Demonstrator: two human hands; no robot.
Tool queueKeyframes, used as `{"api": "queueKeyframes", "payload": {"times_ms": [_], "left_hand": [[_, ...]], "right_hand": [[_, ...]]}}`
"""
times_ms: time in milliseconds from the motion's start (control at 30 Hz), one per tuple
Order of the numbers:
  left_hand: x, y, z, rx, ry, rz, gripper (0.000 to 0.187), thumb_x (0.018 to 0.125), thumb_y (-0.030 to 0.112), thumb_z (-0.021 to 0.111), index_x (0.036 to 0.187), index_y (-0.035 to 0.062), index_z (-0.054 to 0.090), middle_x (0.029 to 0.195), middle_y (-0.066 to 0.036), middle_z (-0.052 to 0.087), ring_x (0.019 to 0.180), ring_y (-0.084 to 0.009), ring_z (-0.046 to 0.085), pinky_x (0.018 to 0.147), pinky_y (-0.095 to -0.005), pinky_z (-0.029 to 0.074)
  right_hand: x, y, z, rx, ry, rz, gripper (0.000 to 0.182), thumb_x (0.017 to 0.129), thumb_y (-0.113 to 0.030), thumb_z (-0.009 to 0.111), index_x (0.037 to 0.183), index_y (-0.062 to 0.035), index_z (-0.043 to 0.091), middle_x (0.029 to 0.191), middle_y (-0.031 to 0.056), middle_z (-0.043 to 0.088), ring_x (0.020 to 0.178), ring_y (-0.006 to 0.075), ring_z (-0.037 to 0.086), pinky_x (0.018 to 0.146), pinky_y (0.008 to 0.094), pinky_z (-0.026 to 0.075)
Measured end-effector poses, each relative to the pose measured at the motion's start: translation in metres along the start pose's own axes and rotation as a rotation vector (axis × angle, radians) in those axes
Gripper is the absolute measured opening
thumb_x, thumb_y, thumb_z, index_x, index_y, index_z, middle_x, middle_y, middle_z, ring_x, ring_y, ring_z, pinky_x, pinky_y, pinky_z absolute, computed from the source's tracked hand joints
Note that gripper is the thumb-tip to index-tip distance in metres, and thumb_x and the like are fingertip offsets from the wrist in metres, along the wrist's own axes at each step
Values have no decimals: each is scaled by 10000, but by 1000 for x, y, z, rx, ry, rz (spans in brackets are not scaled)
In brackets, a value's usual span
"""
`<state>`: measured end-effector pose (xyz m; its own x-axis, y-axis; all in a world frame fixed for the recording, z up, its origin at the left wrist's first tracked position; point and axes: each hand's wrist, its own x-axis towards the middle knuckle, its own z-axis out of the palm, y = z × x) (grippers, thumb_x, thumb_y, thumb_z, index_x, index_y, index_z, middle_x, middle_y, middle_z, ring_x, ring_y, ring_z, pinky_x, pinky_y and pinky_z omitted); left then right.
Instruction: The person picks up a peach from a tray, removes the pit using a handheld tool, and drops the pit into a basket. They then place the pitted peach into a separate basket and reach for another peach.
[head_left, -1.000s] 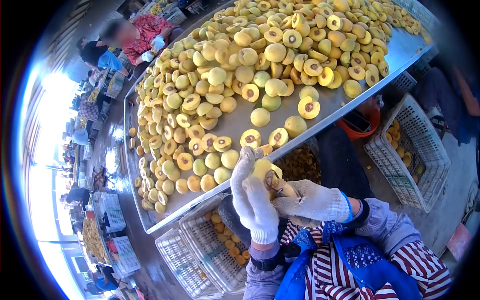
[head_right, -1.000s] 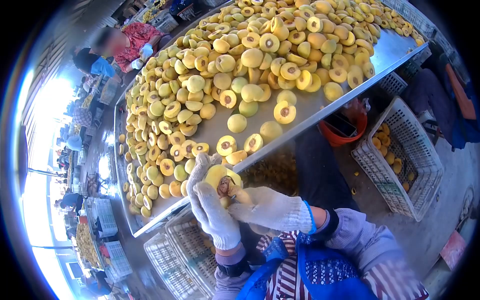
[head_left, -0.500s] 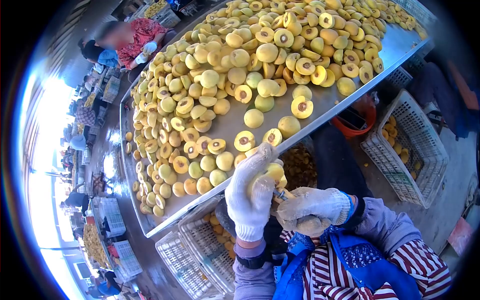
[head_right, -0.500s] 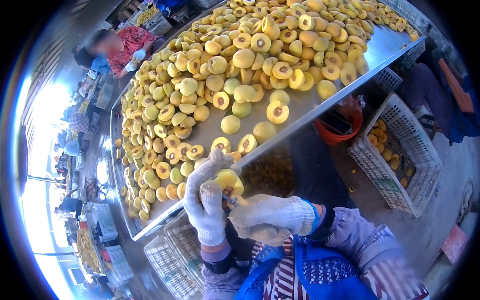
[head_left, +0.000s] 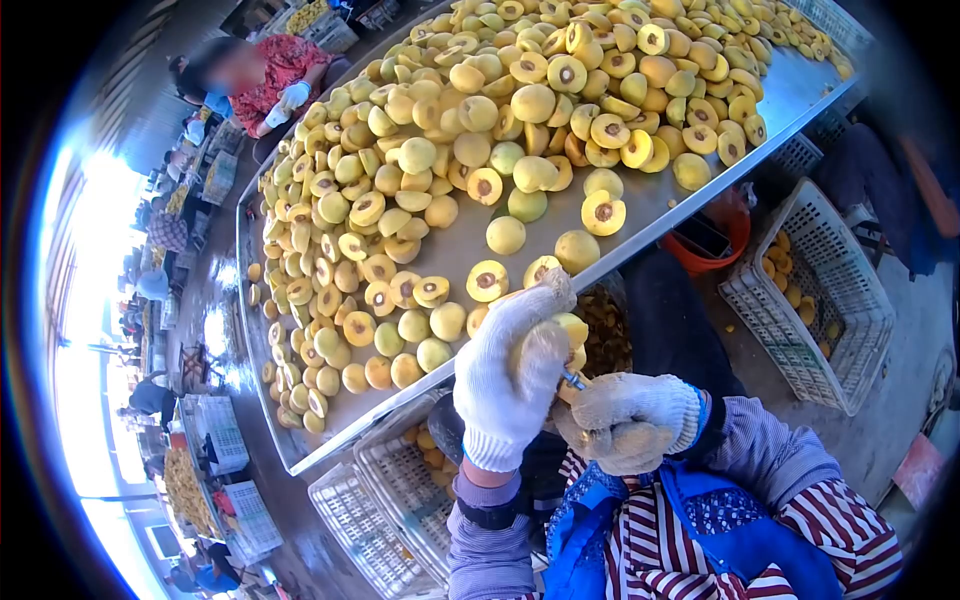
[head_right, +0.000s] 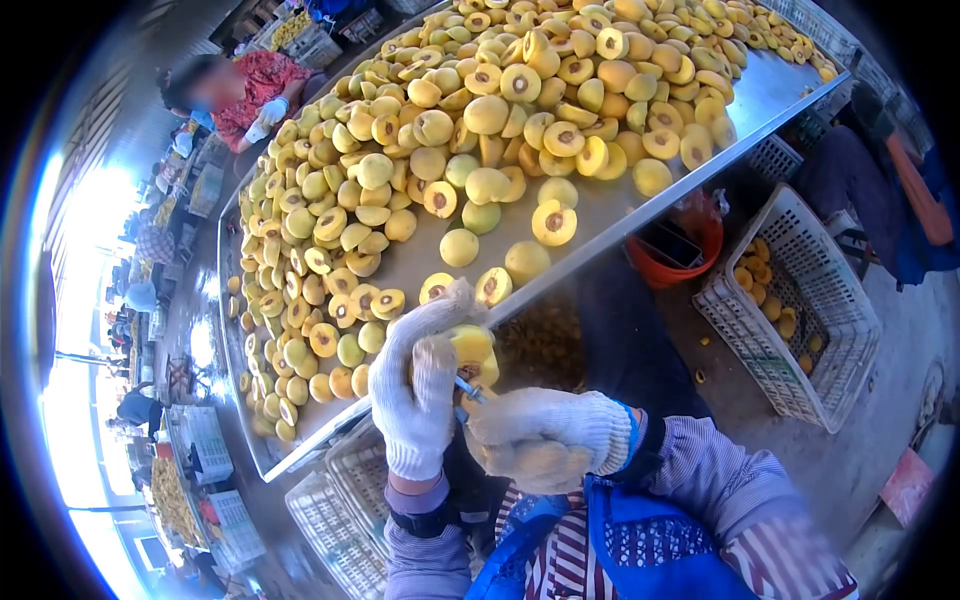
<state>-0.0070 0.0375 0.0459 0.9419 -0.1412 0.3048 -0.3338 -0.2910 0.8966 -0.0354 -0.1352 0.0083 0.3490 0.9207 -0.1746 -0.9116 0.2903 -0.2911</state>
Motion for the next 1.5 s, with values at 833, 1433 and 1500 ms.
{"api": "queueKeyframes", "payload": {"times_ms": [833, 1433, 1500], "left_hand": [[-92, -83, -50, 4, 813, -484, 433, 1041, 347, 460, 1219, -14, 620, 1094, -125, 676, 950, -208, 651, 870, -332, 539], [72, -195, -38, 692, -324, -682, 750, 747, 552, 710, 1332, 105, 564, 1295, -176, 613, 1173, -334, 601, 1027, -405, 446], [58, -194, -38, 524, -136, -643, 620, 786, 463, 744, 1223, 50, 593, 1121, -163, 675, 1078, -302, 647, 891, -388, 527]], "right_hand": [[-8, -2, -17, -50, -15, 13, 294, 947, -265, 606, 811, -5, 592, 500, -4, 478, 345, 74, 397, 325, 233, 305], [18, -13, -5, -596, 464, 86, 315, 930, -374, 644, 1081, -117, 542, 649, -31, 512, 474, 43, 454, 415, 195, 344], [22, -12, -14, -575, 440, 90, 328, 932, -368, 644, 1099, -114, 519, 650, -17, 524, 470, 54, 476, 419, 187, 374]]}}
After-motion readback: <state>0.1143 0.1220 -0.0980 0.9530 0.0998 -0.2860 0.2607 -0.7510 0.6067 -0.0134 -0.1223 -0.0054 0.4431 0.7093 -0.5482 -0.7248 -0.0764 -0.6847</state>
